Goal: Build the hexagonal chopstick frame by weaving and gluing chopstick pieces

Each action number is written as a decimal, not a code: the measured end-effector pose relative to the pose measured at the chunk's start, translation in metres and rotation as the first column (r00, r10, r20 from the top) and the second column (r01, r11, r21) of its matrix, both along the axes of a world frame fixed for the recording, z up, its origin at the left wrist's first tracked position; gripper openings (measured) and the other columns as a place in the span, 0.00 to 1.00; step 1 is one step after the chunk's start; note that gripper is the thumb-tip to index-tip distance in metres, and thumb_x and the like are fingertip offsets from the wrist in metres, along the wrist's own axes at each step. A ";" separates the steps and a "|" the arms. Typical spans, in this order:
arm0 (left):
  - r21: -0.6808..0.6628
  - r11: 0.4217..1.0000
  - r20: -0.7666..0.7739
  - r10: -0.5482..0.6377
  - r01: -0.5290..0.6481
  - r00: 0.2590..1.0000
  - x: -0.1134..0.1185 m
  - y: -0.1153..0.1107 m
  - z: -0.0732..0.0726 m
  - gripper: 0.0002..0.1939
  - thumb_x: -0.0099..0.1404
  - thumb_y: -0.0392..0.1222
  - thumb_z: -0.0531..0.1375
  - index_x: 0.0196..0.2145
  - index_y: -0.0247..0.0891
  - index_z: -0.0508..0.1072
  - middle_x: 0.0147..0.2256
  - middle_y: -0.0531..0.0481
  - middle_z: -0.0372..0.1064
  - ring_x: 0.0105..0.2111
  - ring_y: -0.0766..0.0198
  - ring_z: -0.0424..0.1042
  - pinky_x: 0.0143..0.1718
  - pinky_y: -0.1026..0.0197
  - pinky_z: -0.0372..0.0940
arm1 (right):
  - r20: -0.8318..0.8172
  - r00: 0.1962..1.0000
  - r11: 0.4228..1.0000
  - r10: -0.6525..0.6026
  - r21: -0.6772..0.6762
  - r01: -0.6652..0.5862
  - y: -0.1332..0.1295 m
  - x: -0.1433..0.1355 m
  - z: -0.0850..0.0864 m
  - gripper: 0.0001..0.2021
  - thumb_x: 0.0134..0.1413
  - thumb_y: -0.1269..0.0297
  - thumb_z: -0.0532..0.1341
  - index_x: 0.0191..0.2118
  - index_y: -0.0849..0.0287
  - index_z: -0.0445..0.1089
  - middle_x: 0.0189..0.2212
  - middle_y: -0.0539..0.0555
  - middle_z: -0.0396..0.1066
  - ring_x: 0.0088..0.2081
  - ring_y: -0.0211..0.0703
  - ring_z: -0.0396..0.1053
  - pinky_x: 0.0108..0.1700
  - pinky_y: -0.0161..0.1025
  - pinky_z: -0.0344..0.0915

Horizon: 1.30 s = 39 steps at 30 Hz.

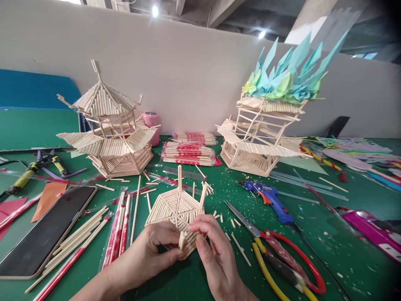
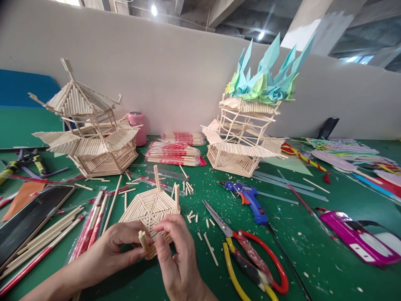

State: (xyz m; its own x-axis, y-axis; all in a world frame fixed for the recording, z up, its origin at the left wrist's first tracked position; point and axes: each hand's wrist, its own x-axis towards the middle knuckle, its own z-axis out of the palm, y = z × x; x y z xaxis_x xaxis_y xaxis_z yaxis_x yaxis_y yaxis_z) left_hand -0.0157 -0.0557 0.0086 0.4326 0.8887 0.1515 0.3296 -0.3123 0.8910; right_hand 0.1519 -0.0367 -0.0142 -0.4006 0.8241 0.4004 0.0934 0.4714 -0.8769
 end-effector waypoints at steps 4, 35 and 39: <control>0.007 1.000 0.002 -0.003 0.003 1.000 -0.001 0.000 -0.001 0.13 0.63 0.44 0.53 0.29 0.35 0.74 0.27 0.48 0.69 0.28 0.65 0.66 0.30 0.64 0.61 | 0.005 1.000 1.000 0.001 0.001 -0.001 0.001 -0.001 0.001 0.08 0.59 0.67 0.47 0.38 0.57 0.62 0.36 0.54 0.60 0.41 0.44 0.61 0.41 0.42 0.61; 0.021 1.000 -0.003 0.001 -0.001 1.000 -0.001 0.000 -0.003 0.13 0.63 0.44 0.53 0.29 0.36 0.74 0.28 0.47 0.69 0.28 0.66 0.66 0.32 0.64 0.62 | 0.025 1.000 1.000 -0.011 0.018 0.011 0.000 -0.001 0.003 0.08 0.59 0.68 0.47 0.37 0.57 0.62 0.36 0.54 0.60 0.40 0.42 0.62 0.40 0.41 0.61; 0.022 1.000 -0.003 0.001 -0.001 1.000 0.000 0.000 -0.003 0.14 0.63 0.44 0.53 0.29 0.35 0.74 0.28 0.48 0.69 0.28 0.66 0.65 0.31 0.64 0.62 | 0.023 1.000 1.000 -0.010 0.017 0.010 -0.001 -0.001 0.003 0.08 0.59 0.69 0.47 0.37 0.57 0.62 0.36 0.53 0.60 0.40 0.42 0.61 0.41 0.40 0.60</control>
State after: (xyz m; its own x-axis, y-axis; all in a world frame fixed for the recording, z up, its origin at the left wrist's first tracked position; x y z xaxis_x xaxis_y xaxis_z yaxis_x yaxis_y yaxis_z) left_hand -0.0161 -0.0558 0.0060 0.4322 0.8857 0.1695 0.3329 -0.3314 0.8828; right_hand 0.1507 -0.0375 -0.0112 -0.4014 0.8216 0.4047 0.1182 0.4846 -0.8667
